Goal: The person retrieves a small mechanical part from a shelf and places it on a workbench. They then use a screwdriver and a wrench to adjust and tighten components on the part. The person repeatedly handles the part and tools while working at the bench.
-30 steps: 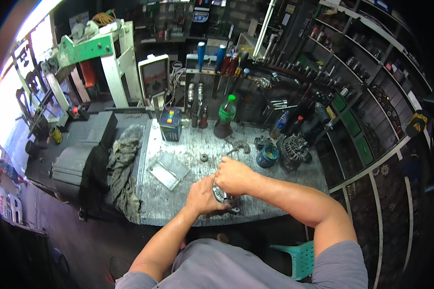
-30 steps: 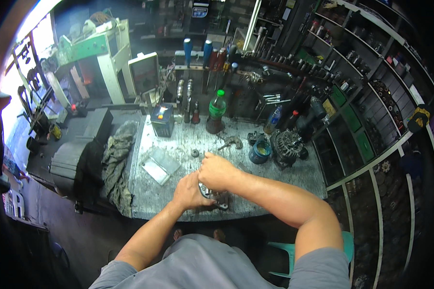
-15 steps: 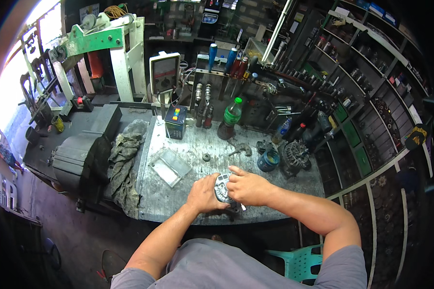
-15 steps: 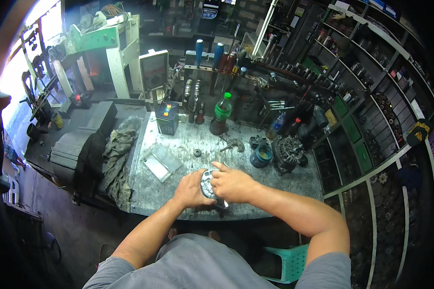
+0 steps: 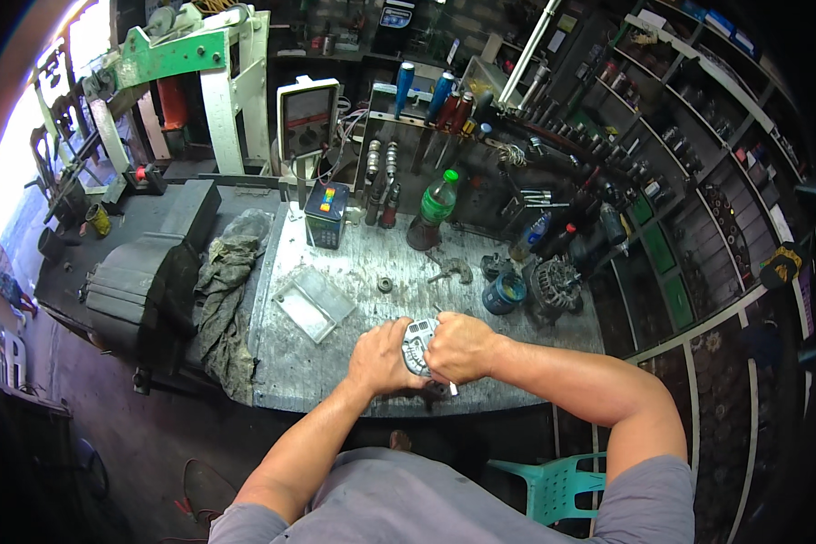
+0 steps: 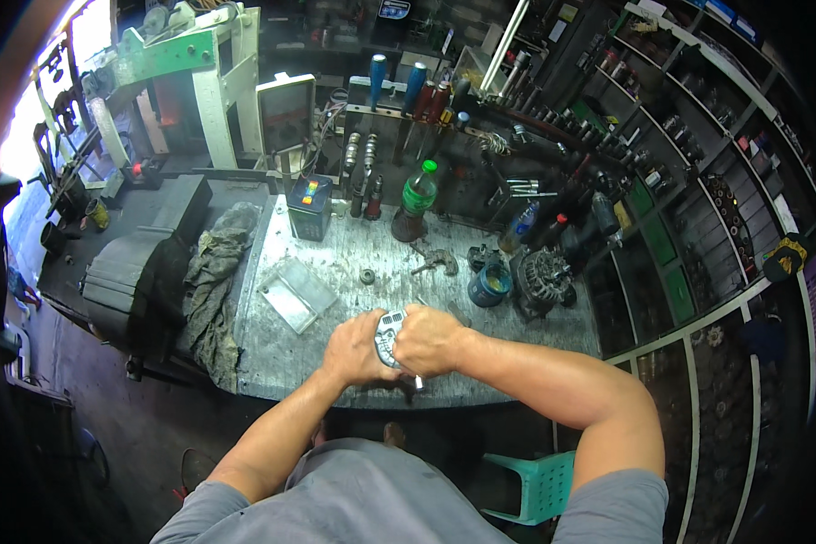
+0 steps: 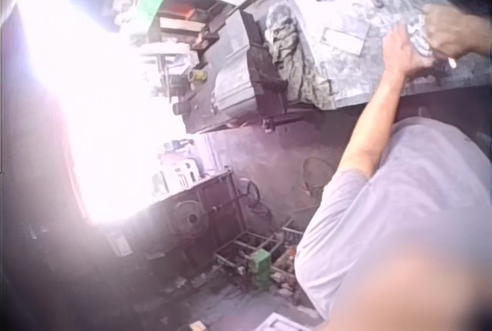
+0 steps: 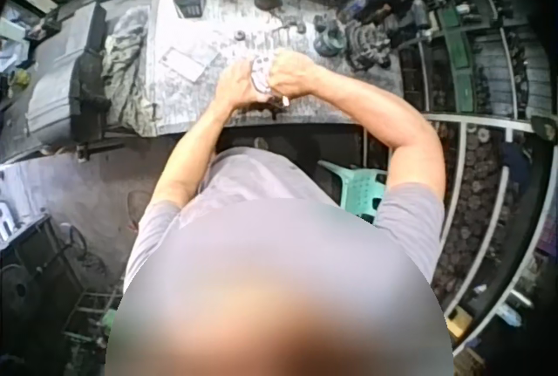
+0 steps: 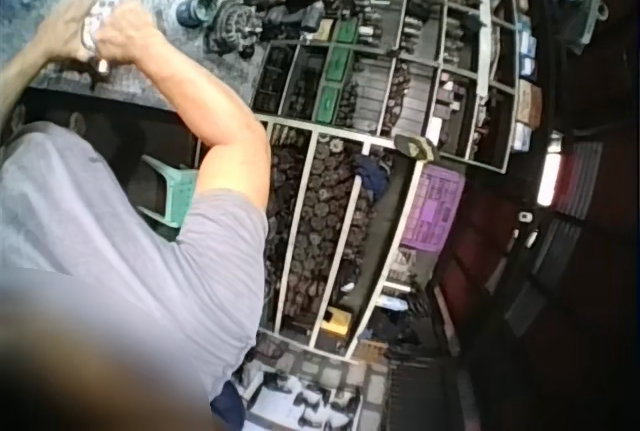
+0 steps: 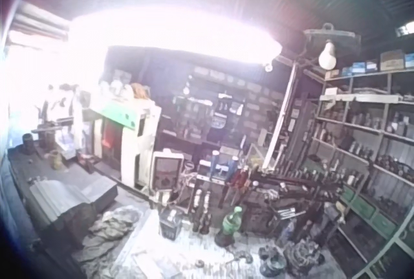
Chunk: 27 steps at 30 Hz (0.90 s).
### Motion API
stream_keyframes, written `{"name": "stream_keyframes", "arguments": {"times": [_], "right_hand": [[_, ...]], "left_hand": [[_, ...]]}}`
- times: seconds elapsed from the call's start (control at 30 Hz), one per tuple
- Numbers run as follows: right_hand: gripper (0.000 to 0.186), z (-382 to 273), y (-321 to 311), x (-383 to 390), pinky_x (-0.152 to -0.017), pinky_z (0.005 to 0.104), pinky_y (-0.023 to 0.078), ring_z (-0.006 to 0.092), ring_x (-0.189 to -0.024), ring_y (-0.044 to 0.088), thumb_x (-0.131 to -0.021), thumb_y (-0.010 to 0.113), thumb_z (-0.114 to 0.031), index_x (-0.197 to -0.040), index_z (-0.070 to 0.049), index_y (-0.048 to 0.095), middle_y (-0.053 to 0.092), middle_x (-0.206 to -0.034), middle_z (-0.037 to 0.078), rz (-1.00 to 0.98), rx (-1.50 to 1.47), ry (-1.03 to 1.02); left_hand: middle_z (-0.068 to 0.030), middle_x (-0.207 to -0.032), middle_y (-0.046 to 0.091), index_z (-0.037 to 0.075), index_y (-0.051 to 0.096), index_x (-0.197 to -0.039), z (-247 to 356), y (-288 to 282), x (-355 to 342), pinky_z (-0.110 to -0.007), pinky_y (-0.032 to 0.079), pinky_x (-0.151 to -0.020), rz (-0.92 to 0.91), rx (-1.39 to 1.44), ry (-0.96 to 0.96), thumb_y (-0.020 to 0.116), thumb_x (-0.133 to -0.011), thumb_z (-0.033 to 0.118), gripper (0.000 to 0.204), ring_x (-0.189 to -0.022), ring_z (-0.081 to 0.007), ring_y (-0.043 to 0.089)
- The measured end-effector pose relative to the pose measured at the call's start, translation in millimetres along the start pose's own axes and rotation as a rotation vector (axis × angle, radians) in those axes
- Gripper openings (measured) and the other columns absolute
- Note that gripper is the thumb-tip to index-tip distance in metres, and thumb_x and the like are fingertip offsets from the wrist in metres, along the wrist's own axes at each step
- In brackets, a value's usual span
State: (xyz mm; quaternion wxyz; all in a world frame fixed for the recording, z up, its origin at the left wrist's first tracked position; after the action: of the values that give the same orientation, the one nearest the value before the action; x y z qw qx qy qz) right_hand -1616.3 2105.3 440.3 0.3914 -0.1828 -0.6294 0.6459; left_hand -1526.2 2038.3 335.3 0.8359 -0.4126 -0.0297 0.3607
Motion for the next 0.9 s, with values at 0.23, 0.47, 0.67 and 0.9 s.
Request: {"name": "stream_keyframes", "arguments": {"times": [0.23,0.47,0.67,0.9], "right_hand": [[0.029,3.0,0.3,3.1,-0.072,0.0429,0.049,0.0263,-0.063,0.074,-0.081,0.077,-0.038,-0.062,-0.016,0.073,0.075,-0.066,0.006,0.103,-0.053,0.123],[0.014,0.0,-2.1,0.9,-0.089,0.0449,0.052,0.0266,-0.080,0.078,-0.079,0.079,-0.030,-0.073,-0.017,0.080,0.081,-0.080,0.005,-0.034,-0.022,0.222],[0.009,47.6,-38.6,60.6,-0.104,0.0464,0.049,0.0255,-0.104,0.073,-0.090,0.073,-0.013,-0.089,-0.013,0.082,0.078,-0.093,0.003,0.331,-0.085,0.436],[0.011,33.4,-2.9,88.9,-0.113,0.0501,0.047,0.0251,-0.104,0.073,-0.087,0.075,-0.009,-0.091,-0.016,0.083,0.075,-0.094,0.001,0.222,-0.061,0.343]], "left_hand": [[-0.0192,-0.129,0.073,0.007,0.058,-0.149,0.7,2.1,1.7,-0.054,0.057,-0.105,0.006,-0.007,-0.059,0.104,-0.053,0.054,0.116,-0.121,-0.0433,0.070],[-0.0184,-0.131,0.074,0.007,0.057,-0.152,2.9,-2.2,-12.1,-0.053,0.057,-0.106,-0.084,-0.003,0.093,0.104,-0.055,0.059,0.119,-0.122,-0.0425,0.071],[-0.0227,-0.160,0.058,0.009,0.043,-0.170,5.7,-7.7,-26.5,-0.059,0.037,-0.132,-0.243,-0.118,0.200,0.104,-0.061,0.061,0.136,-0.154,-0.0451,0.050],[-0.0255,-0.168,0.048,0.009,0.045,-0.170,38.0,6.7,-15.0,-0.062,0.034,-0.133,-0.167,-0.077,0.104,0.104,-0.063,0.056,0.131,-0.157,-0.0479,0.046]]}}
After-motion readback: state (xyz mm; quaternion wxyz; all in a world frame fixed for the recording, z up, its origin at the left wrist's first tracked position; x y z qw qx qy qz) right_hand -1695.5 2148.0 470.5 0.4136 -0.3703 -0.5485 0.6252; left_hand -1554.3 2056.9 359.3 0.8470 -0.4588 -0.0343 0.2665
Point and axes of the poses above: each hand's wrist, its own x-axis away from the middle knuckle, its own y-axis out of the palm, z = x × y, the point moved 7 cm from there along -x, towards the middle knuckle
